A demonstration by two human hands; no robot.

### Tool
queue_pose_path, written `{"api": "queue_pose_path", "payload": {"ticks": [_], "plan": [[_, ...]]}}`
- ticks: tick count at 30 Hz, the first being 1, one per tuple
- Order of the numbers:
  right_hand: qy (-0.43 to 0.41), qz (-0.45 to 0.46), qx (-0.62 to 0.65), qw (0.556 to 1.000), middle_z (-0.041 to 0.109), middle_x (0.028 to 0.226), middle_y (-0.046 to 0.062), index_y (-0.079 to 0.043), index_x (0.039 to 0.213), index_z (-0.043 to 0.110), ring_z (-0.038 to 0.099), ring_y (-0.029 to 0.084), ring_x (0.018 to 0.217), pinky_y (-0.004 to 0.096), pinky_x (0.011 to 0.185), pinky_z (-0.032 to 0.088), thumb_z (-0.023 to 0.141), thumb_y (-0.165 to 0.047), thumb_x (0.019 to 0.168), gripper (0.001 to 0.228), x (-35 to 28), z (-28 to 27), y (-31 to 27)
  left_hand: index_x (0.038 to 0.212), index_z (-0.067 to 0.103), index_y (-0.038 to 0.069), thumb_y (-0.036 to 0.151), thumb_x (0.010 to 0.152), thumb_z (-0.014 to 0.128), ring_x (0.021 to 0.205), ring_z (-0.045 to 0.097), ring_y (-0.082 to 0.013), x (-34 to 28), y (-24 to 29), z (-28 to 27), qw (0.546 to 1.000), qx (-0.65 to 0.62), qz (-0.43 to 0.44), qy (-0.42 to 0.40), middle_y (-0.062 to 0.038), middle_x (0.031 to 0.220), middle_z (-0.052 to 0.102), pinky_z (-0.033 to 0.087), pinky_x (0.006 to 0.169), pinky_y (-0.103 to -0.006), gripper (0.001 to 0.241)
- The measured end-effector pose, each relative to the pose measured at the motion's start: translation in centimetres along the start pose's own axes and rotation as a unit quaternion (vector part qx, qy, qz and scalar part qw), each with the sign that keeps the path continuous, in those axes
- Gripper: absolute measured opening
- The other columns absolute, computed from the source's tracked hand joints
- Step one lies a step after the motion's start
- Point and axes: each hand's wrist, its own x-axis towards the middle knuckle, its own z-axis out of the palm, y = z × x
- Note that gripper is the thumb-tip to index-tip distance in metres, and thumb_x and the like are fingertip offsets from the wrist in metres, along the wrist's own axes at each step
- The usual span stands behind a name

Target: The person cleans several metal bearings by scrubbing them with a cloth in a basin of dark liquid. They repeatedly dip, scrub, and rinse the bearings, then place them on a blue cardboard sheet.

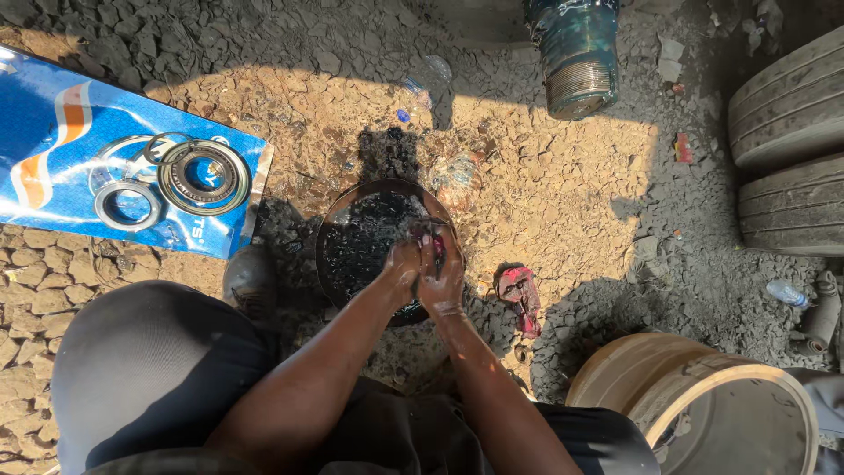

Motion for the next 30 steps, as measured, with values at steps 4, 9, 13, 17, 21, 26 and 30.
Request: {"api": "queue_pose_path", "payload": {"ticks": [4,9,13,17,21,26,30], "plan": [[-0.016,0.069,0.028,0.997,0.072,0.102,0.016,-0.005,0.122,0.060,0.070,0.025,0.090,0.043,0.084,0.056,0.053,-0.022,0.104,0.027,2.1,1.1,4.9,0.104,0.069,0.014,0.049,0.106,0.038,0.074,0.063,-0.0157,-2.2,1.7,1.2,0.958,0.268,0.033,0.096,-0.003,0.088,0.068,0.049,0.074,-0.0477,0.047],[0.032,0.332,0.288,0.898,0.071,0.104,0.017,-0.004,0.122,0.060,0.068,0.024,0.088,0.037,0.077,0.056,0.057,-0.013,0.101,0.022,7.9,1.3,9.5,0.086,0.063,-0.008,0.059,0.115,0.043,0.060,0.053,-0.0213,-5.2,2.1,1.3,0.866,0.468,0.164,0.065,-0.015,0.066,0.054,0.050,0.066,-0.0479,0.076],[-0.069,0.403,0.391,0.825,0.076,0.101,0.017,0.001,0.115,0.066,0.073,0.026,0.082,0.037,0.066,0.064,0.056,-0.010,0.095,0.025,9.2,-2.3,9.3,0.089,0.061,0.000,0.053,0.108,0.062,0.054,0.051,-0.0169,-7.5,1.6,2.2,0.918,0.302,0.214,-0.142,-0.004,0.064,0.053,0.053,0.053,-0.0446,0.056],[-0.111,0.402,0.256,0.872,0.075,0.096,0.017,0.002,0.101,0.074,0.072,0.026,0.074,0.037,0.064,0.062,0.051,-0.018,0.092,0.032,7.8,-4.8,5.0,0.098,0.072,0.009,0.056,0.085,0.066,0.057,0.067,-0.0186,-9.3,2.8,3.1,0.767,0.596,0.209,-0.109,-0.007,0.069,0.070,0.057,0.057,-0.0413,0.050],[-0.078,0.186,0.129,0.971,0.078,0.100,0.016,0.003,0.104,0.073,0.069,0.022,0.079,0.032,0.072,0.057,0.054,-0.008,0.101,0.022,3.9,-4.6,0.0,0.109,0.065,0.009,0.054,0.079,0.074,0.078,0.075,-0.0263,-9.4,2.3,2.0,0.716,0.656,0.220,-0.092,-0.012,0.089,0.079,0.061,0.071,-0.0430,0.055],[-0.097,0.024,-0.035,0.994,0.071,0.111,0.015,0.001,0.127,0.065,0.073,0.023,0.099,0.032,0.089,0.058,0.070,-0.017,0.101,0.031,-2.8,-3.3,-3.6,0.107,0.063,0.004,0.024,0.068,0.077,0.081,0.074,-0.0286,-9.0,1.1,0.8,0.730,0.535,0.409,-0.113,-0.016,0.094,0.073,0.061,0.066,-0.0425,0.046],[-0.056,0.079,-0.049,0.994,0.074,0.112,0.014,-0.002,0.120,0.071,0.073,0.025,0.102,0.037,0.096,0.056,0.067,-0.020,0.099,0.028,-0.7,-3.1,-0.7,0.122,0.060,0.005,0.028,0.082,0.076,0.074,0.077,-0.0272,-11.1,2.2,2.7,0.715,0.657,0.231,-0.059,-0.014,0.093,0.077,0.065,0.066,-0.0404,0.048]]}}
